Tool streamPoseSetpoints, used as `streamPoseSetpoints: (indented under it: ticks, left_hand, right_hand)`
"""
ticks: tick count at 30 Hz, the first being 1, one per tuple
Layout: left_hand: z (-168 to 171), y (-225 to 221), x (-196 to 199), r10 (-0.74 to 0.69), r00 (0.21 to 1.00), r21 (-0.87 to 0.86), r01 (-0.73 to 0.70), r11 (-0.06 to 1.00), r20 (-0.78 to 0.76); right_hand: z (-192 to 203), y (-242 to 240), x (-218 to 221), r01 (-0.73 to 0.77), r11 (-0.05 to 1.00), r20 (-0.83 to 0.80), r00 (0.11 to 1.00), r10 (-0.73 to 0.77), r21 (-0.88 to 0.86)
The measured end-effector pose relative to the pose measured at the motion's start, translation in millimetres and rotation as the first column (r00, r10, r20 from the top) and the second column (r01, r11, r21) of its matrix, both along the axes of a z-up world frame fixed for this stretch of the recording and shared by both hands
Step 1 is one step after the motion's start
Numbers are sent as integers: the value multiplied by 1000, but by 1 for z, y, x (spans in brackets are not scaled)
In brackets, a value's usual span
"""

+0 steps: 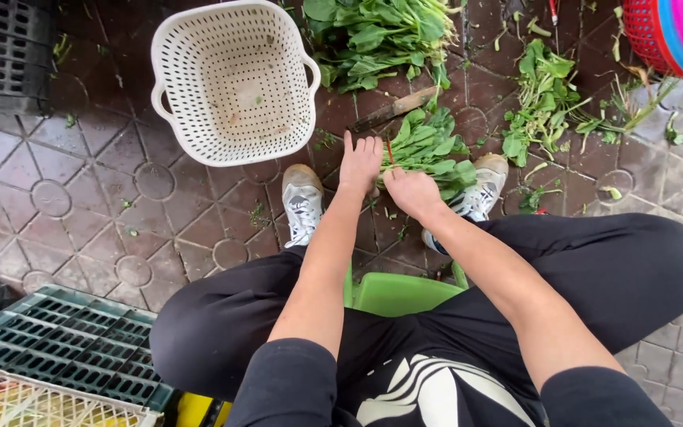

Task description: Trimming the ends of leafy green vegetables with a knife and tying them into bundles with string.

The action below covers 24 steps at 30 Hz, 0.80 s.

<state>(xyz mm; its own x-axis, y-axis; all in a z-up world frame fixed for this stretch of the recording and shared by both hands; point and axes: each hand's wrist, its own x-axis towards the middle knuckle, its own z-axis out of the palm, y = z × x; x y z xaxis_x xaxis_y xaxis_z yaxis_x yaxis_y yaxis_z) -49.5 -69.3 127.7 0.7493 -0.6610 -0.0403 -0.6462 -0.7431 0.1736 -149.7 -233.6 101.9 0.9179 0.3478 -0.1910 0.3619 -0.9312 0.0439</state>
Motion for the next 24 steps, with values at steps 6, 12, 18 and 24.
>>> streamPoseSetpoints:
  ticks: [6,12,18,24]
  left_hand:
    - [-119,-21,-12,94,969,-141,-63,988,228]
    - [-145,-29,-14,157,968,-193,-118,974,198]
    - [-40,-15,-8,146,988,-96,-141,985,45]
    - [15,-13,3,152,929,138,-111,984,-338]
  right_hand:
    - [1,35,3,142,990,101,985,-142,5]
    - [-58,33,-3,154,984,89,985,-146,-89]
    - [11,35,25,238,971,-235,945,-226,24]
    - [23,32,26,353,935,-285,899,-331,26]
